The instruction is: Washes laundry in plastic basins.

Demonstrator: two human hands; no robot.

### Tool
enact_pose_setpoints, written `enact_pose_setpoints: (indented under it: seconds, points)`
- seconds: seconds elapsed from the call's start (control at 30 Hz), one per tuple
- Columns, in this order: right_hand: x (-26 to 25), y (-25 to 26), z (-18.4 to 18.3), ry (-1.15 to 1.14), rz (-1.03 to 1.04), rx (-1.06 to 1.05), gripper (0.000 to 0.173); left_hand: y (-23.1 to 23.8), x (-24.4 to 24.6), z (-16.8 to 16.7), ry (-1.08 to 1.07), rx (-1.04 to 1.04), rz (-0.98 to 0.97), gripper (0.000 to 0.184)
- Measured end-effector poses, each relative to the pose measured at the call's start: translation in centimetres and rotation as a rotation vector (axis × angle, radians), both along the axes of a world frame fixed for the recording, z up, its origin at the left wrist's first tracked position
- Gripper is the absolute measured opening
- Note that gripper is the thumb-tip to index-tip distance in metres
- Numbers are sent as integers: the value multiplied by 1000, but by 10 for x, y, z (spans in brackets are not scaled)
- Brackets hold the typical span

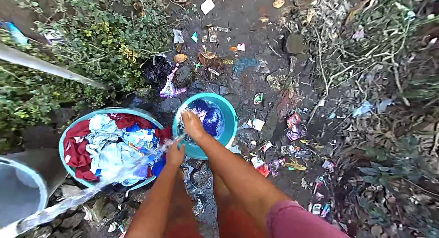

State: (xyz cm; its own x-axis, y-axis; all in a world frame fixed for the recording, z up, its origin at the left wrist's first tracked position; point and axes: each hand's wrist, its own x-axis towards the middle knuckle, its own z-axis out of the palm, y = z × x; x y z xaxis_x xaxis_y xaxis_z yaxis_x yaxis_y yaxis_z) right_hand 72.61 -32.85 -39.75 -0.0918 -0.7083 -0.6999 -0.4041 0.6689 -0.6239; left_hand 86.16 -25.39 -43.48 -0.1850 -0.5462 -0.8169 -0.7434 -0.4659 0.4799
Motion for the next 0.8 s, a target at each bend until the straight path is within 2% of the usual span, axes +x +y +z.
enact_pose_setpoints:
  seconds: [0.1,0.2,0.27,0.33,0.5,0.6,0.67,0.7,0.73,0.8]
  points:
    - [-56,23,-52,22,70,91,38,-33,-62,-37,-49,-57,-174,46]
    - [-108,54,-130,208,172,162,57,-48,-104,-105,-20,-333,-330,45]
    - [-124,72,-173,278,294,202,56,-52,-121,-148,-77,-385,-467,51]
    - [-126,86,-207,265,401,241,58,-49,-131,-178,-136,-383,-513,56]
    - [-127,96,-257,238,495,326,50,-40,-151,-236,-323,-491,-549,60]
    - [-126,95,-273,108,479,515,52,-39,-158,-254,-342,-563,-511,57]
    - [-114,101,-281,30,445,503,53,-36,-155,-252,-307,-322,-463,53]
    - [-110,105,-285,-5,423,424,54,-32,-150,-257,-312,-170,-467,50]
    - [-110,108,-284,-40,365,349,54,-18,-139,-271,-303,-125,-471,43]
    - [-118,104,-273,35,320,277,45,-23,-132,-279,-319,178,-527,47]
